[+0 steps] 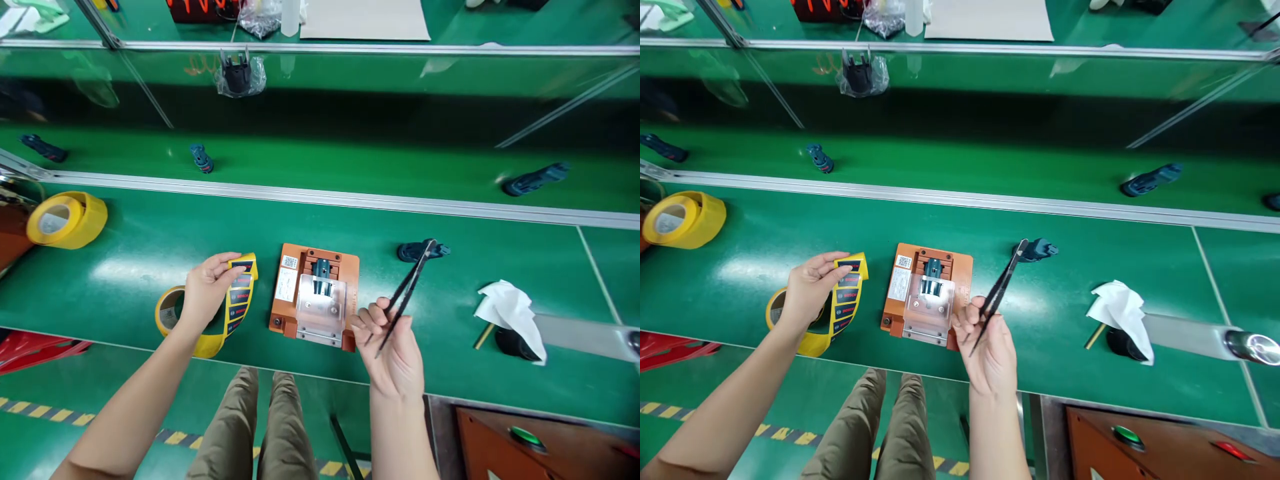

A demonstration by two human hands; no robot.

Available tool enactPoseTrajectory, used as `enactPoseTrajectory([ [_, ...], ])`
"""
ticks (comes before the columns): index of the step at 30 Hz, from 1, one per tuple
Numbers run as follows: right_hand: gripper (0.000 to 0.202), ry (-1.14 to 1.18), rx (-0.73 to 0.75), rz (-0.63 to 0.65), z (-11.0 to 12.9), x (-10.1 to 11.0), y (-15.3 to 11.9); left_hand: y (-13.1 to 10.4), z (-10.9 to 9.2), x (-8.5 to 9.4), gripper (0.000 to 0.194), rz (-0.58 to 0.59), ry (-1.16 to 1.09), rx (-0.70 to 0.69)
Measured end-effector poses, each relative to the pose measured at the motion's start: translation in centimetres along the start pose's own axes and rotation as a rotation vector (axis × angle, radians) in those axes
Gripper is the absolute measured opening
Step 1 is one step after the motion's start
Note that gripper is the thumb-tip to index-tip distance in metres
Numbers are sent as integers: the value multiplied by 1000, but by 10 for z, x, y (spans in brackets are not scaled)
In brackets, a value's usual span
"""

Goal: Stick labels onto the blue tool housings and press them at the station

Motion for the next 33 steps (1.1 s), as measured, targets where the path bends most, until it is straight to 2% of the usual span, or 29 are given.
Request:
enactPoseTrajectory([
  [4, 25, -117, -9, 202, -15, -48, 4, -4, 14, 4, 35, -35, -33, 53],
  [7, 24, -210, -67, 262, -31, -76, 14, -11, 13, 4, 32, -26, 55, 42],
  [11, 28, -257, -56, 283, -43, -102, 35, -21, 2, -2, 30, 32, 100, 5],
  [15, 25, -282, -63, 357, -51, -118, 50, -24, -11, -3, 28, 31, 143, -71],
  [22, 27, -317, -129, 420, -58, -121, 51, -23, -3, -9, 30, 53, 139, -43],
  [25, 28, -313, -114, 418, -54, -117, 52, -23, -6, -11, 31, 38, 197, -84],
  [30, 26, -394, -28, 348, -26, -95, 56, -3, -27, -10, 50, -95, 687, -258],
  [33, 23, -438, 20, 320, -5, -73, 58, 17, -30, -24, 58, -106, 948, -302],
])
Point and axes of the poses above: each hand's wrist, its own y-axis towards the middle knuckle, its own x-axis out of the back of the hand, z = x × y, the point moved 7 cm from there along y, towards the middle knuckle, and after that the axes turned 11 degrees about y, right-handed, at the moved point
